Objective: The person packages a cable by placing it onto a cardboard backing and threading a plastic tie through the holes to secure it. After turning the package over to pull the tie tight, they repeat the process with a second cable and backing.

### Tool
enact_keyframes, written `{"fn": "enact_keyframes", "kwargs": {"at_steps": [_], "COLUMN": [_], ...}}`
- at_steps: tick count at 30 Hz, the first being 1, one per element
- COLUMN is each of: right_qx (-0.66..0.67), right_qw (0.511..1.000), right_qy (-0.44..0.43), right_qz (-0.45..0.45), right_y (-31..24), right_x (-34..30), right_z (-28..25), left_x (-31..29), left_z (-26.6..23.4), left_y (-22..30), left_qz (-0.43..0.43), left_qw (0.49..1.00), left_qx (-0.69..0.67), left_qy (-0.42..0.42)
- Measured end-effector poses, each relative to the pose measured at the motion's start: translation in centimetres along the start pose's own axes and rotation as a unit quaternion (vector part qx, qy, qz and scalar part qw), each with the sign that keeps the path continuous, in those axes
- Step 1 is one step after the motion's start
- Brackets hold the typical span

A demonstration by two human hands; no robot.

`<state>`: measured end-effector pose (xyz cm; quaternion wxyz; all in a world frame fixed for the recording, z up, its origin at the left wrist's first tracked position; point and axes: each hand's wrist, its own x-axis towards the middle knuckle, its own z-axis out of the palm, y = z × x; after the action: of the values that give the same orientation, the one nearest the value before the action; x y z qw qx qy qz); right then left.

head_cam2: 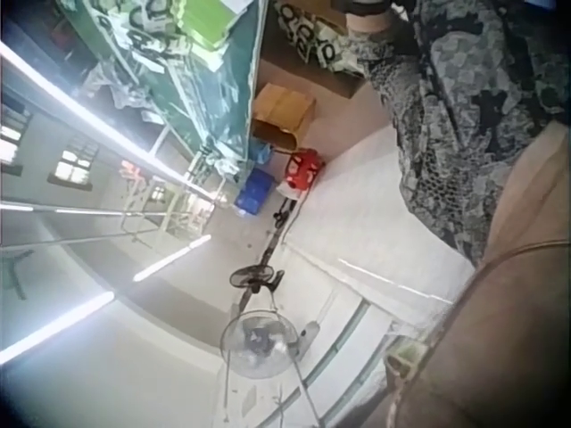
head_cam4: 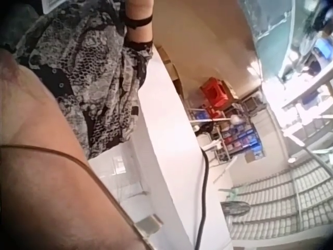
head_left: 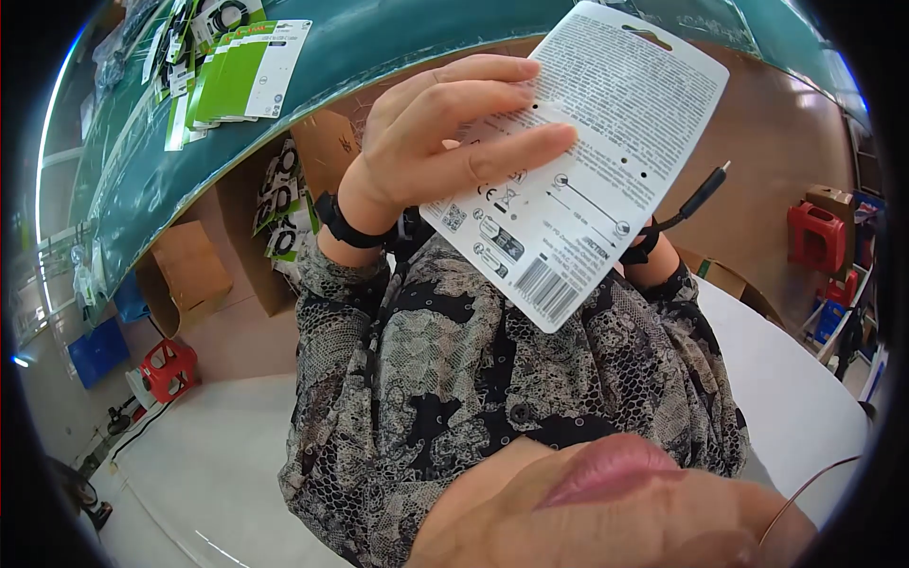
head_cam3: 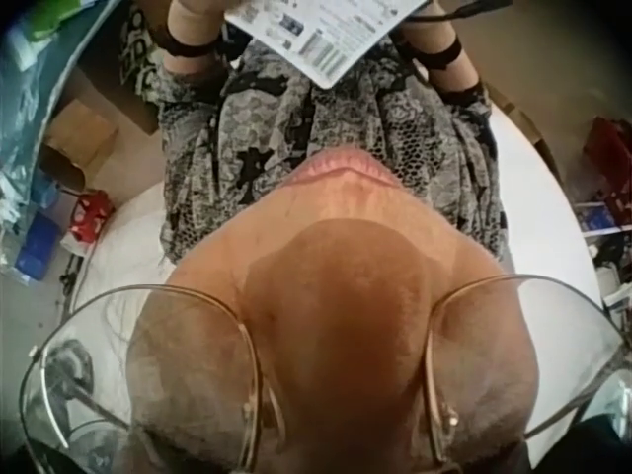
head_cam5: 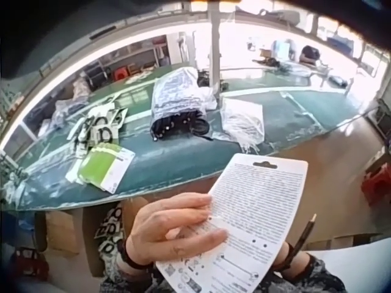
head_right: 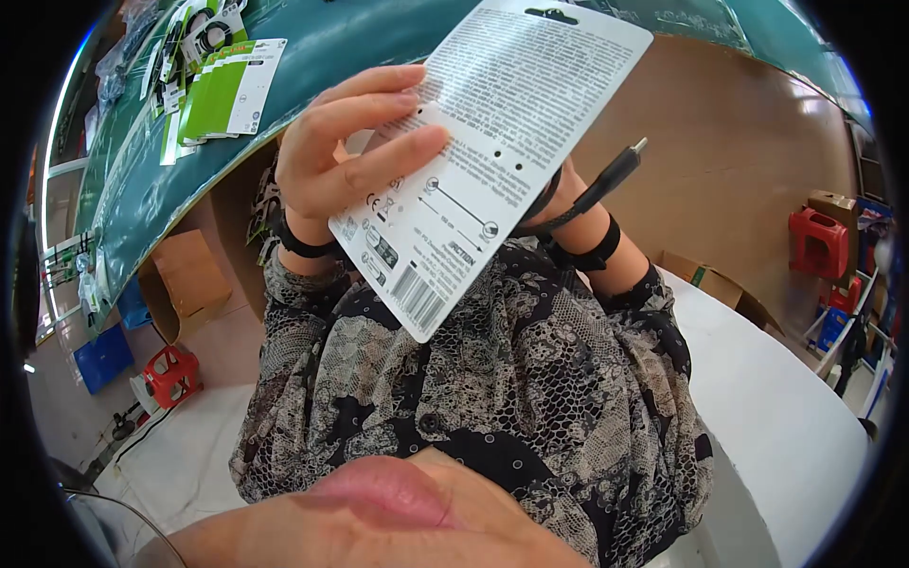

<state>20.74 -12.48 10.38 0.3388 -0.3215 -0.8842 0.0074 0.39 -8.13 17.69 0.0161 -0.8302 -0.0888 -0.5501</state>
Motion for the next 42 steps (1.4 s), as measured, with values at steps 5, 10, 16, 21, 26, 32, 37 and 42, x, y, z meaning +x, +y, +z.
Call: {"fn": "enact_keyframes", "kwargs": {"at_steps": [5, 10, 16, 21, 26, 32, 37, 42], "right_qx": [0.110, 0.344, 0.180, 0.010, 0.284, 0.294, 0.407, 0.164], "right_qw": [0.993, 0.930, 0.978, 0.996, 0.924, 0.912, 0.848, 0.944], "right_qy": [0.042, 0.104, 0.101, 0.089, 0.243, 0.239, 0.313, 0.258], "right_qz": [0.006, 0.068, 0.006, -0.005, 0.075, 0.158, 0.130, 0.125], "right_y": [-0.1, -0.3, 0.1, -0.3, -0.9, -0.9, 0.2, 0.6], "right_x": [0.1, 0.8, 0.9, 2.0, 2.7, 3.7, 6.0, 8.2], "right_z": [-0.1, -0.4, -0.7, -2.4, -2.5, -2.8, -0.5, -1.4], "left_x": [0.7, 0.8, 0.7, 0.4, -0.3, -0.5, -3.4, -3.4], "left_z": [-1.3, -1.5, -0.8, -0.4, -0.2, 0.7, 2.6, 4.1], "left_y": [0.7, 0.6, -0.2, -0.7, -0.8, -1.2, -0.1, -0.9], "left_qz": [-0.015, -0.010, 0.010, 0.004, -0.027, -0.076, -0.386, -0.502], "left_qw": [0.999, 0.998, 1.000, 1.000, 0.999, 0.997, 0.922, 0.795], "left_qx": [-0.008, 0.001, 0.020, 0.023, -0.014, -0.012, 0.041, -0.271], "left_qy": [-0.050, -0.058, -0.021, -0.004, -0.023, 0.029, -0.006, 0.208]}}
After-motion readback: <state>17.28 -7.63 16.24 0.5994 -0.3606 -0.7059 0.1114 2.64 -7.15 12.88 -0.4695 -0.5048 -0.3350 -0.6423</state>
